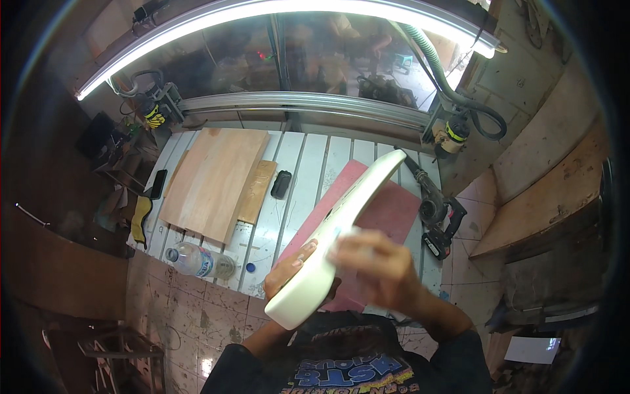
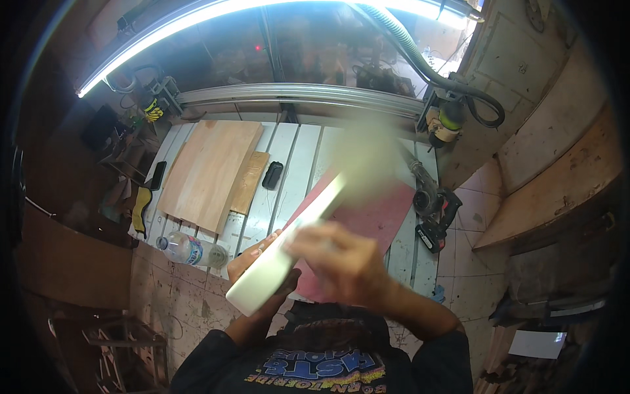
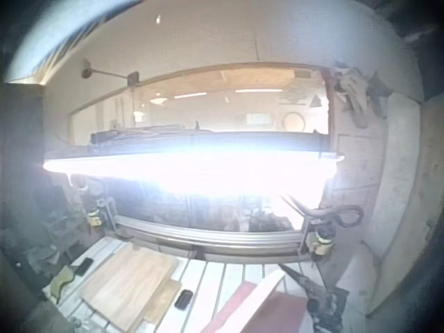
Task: The person sands the surface and edges of a white guitar body using a piece of sandpaper.
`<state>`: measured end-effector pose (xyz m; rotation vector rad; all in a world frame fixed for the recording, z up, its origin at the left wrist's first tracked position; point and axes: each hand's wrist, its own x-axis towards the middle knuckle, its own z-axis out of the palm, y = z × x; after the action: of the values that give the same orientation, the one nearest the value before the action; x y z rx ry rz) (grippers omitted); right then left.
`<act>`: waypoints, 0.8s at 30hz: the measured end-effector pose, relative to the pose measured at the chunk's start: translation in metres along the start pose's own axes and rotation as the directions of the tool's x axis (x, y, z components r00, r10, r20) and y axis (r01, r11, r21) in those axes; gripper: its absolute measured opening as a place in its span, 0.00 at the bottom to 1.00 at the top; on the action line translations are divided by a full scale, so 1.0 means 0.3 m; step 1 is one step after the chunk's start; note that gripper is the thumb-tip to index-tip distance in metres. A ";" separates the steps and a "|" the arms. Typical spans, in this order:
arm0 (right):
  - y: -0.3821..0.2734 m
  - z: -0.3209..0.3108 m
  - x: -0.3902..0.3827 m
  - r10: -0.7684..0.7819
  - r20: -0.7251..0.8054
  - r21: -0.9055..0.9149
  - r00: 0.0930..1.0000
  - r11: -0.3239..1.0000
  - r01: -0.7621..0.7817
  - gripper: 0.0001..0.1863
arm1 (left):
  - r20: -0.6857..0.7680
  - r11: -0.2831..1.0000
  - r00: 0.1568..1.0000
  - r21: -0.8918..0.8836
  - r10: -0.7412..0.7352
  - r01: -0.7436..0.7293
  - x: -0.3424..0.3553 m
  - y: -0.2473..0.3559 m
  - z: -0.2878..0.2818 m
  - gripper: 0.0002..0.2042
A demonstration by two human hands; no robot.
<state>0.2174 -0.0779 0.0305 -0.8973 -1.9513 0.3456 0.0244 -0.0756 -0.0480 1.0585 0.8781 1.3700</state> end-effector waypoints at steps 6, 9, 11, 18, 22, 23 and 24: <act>-0.089 0.025 -0.025 -0.073 0.006 0.065 0.997 0.995 0.072 0.26 | 0.006 0.997 0.999 -0.066 -0.046 0.047 -0.012 0.016 -0.004 0.30; 0.021 -0.002 -0.006 0.147 0.018 -0.052 0.989 0.988 -0.146 0.26 | 0.020 0.994 0.998 -0.080 -0.067 0.069 -0.015 0.028 -0.004 0.30; -0.033 0.004 -0.004 0.049 0.024 0.017 0.999 0.999 -0.049 0.25 | 0.020 0.988 0.995 -0.118 -0.099 0.100 -0.024 0.031 -0.009 0.30; 0.001 -0.007 -0.036 0.087 0.015 0.058 0.996 0.994 -0.088 0.25 | 0.074 0.925 0.968 -0.287 -0.239 0.250 -0.040 0.117 0.022 0.29; -0.083 -0.003 -0.057 -0.057 0.023 0.124 0.998 0.991 0.054 0.26 | 0.210 0.627 0.897 -0.653 -0.389 0.425 -0.024 0.162 0.028 0.26; -0.043 0.002 -0.066 -0.055 0.009 0.111 0.998 0.992 0.054 0.27 | 0.141 0.782 0.967 -0.568 -0.214 0.256 -0.023 0.139 0.028 0.26; -0.015 0.003 -0.066 -0.055 -0.001 0.103 0.998 0.993 0.055 0.27 | 0.063 0.883 0.998 -0.466 -0.029 0.055 -0.022 0.117 0.025 0.26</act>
<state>0.2206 -0.0951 0.0200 -0.7756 -1.9380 0.4113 0.0200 -0.0857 -0.0131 0.6919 0.4860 1.4161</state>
